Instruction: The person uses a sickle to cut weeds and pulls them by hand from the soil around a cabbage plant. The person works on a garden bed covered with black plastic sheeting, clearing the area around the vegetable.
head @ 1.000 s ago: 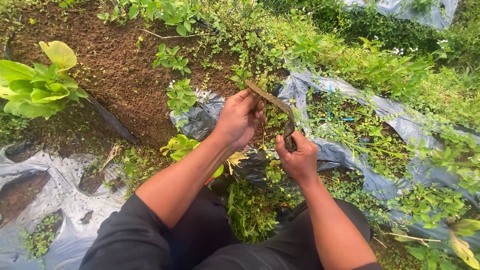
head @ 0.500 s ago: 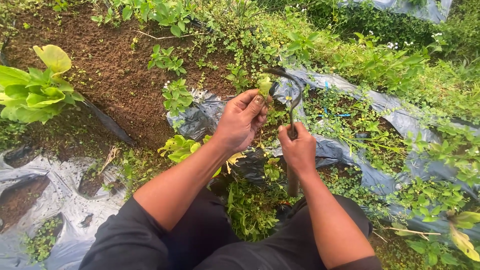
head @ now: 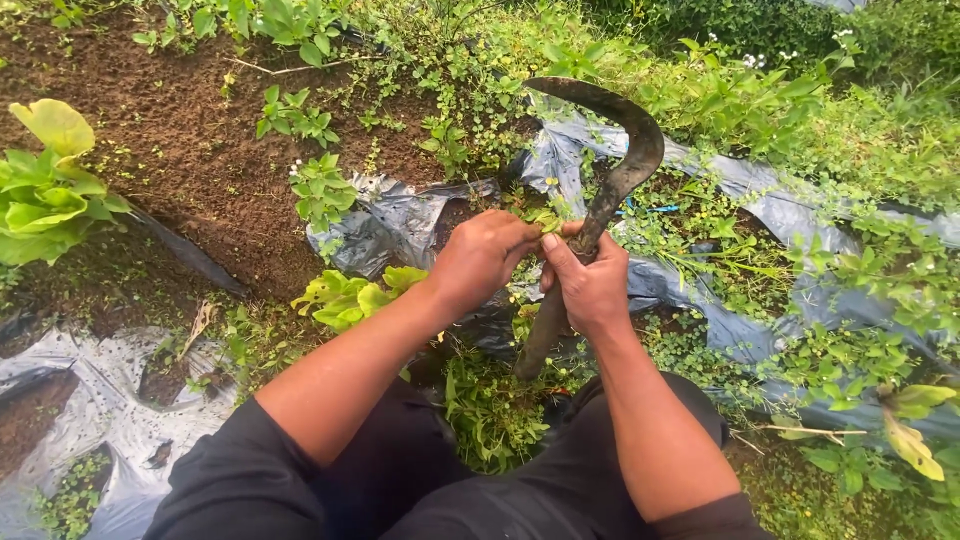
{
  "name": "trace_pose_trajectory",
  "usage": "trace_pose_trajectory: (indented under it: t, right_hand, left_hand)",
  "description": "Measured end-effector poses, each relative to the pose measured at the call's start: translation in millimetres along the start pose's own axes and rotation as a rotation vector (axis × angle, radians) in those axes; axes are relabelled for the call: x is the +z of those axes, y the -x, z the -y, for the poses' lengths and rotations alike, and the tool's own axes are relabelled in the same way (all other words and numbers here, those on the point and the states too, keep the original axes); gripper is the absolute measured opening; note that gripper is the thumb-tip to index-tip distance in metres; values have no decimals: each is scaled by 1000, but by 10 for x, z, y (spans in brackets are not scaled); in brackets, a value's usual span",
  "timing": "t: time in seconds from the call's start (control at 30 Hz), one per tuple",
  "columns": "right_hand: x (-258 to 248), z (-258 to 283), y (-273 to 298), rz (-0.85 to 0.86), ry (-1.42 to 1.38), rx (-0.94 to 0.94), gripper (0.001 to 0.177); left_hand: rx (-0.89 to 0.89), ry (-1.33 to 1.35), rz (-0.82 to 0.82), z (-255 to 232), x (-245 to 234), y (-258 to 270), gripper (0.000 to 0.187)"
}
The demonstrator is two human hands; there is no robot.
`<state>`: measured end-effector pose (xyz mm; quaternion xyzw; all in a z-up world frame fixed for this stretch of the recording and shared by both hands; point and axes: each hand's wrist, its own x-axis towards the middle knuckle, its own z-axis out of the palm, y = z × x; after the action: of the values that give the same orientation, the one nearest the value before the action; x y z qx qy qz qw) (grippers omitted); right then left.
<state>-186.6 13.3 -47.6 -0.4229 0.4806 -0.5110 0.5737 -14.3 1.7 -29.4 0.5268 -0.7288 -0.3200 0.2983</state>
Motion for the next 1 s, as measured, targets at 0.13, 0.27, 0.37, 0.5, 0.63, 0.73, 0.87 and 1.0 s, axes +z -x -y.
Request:
trace_pose_trajectory:
  t: [0.13,0.27,0.37,0.5,0.63,0.73,0.87,1.0]
  right_hand:
    - [-58,-31,-9,35,-18,-15,15]
    - [-55,-1,10,67,-24,-33,17]
    - [-50,-1,15,86,31,-57,18]
    - [-24,-6,51,18,160,-141,18]
    - [-37,-180,114,1,319,-177,14]
    - [-56,-289,157,49,499,-230,15]
    - [-10,-372,191,71,572,-343,16]
    - [-3,-436,192,76,574,-317,19]
  left_hand:
    - [-19,158,4,53,-3,-34,12]
    - [-281,317,207,-72,-153,-26,22]
    - [-336,337,212,-74,-157,-39,22]
    - [-416,480,-69,-110,-189,-58,13]
    - [-527,848,-336,-89,-191,-126,12]
    - [-543,1028,-457,-100,-267,-152,10]
    - [-551,1201,-560,-102,-308,-158,3]
    - [-569,1272,-544,-90,-374,-170,9]
